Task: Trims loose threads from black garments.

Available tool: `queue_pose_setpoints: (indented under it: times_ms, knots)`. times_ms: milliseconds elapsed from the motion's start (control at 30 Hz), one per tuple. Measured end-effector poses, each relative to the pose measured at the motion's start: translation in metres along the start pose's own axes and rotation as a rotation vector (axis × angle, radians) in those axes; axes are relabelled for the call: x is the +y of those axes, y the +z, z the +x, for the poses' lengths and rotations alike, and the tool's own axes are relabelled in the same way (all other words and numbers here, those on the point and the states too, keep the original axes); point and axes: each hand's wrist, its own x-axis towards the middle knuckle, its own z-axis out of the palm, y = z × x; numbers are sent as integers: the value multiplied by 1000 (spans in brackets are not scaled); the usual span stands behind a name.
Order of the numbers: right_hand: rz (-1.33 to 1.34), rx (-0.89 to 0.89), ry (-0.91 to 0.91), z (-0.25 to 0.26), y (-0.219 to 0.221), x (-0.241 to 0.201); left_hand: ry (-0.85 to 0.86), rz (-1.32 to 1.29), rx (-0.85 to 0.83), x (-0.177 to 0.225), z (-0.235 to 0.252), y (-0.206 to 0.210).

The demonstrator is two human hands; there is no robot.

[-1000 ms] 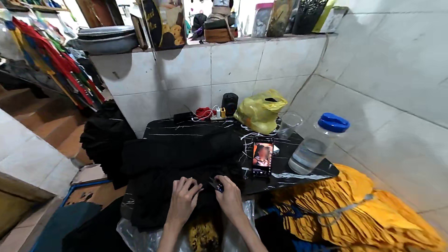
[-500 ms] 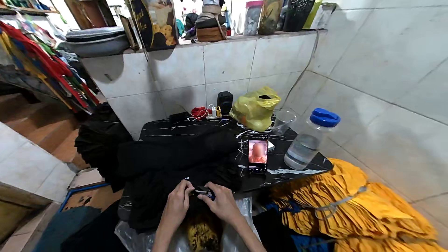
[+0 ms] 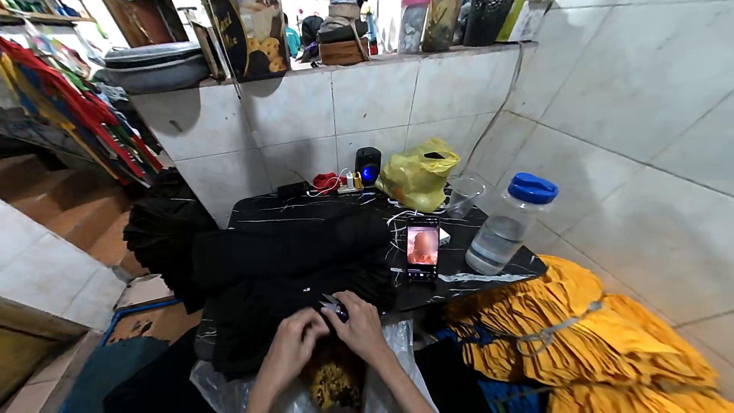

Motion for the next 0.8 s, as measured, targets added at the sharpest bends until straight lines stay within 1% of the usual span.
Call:
queue_pose_setpoints:
  times_ms: [33,67,100,133,167,233,267,300,333,433,533,633,667,733,800]
  knots:
    - [-32,3,-4,0,-1,0,-21,-70,-214,2,-4,-4]
    - [-72,-21,-1,-1,-4,-1,-28,-116,-390,2,-5,-4]
    - [-111,-60,11,-1,-6,-3,-28,-132,-471,0,-6,-3]
    - [-144,-104,33,-1,-8,-7,-16,-120,-437,-3,-7,-1]
    - [-170,-141,63,-1,-10,-10,1,-84,-321,-7,-7,2]
    - [-206,-195,148,-2,-14,-20,23,33,-26,-16,-1,5]
    - [-229,-217,192,-2,-17,-24,38,84,91,-22,4,6]
    - [-257,-228,234,-2,-19,-28,46,122,169,-27,8,8]
    - [-284,-236,274,-2,-21,-31,48,158,203,-30,12,9]
    - [-349,-253,348,-2,-28,-35,59,261,214,-36,21,16]
    - [-375,-316,330,-1,-33,-32,55,380,226,-40,30,25]
    - [-374,-358,288,-3,-41,-32,54,407,337,-46,47,30]
    - [-338,-362,284,-4,-45,-31,50,418,356,-47,52,30]
    - [-178,-300,277,-5,-50,-21,30,441,375,-47,57,31]
    - [113,-158,233,-5,-50,1,16,481,365,-46,56,34]
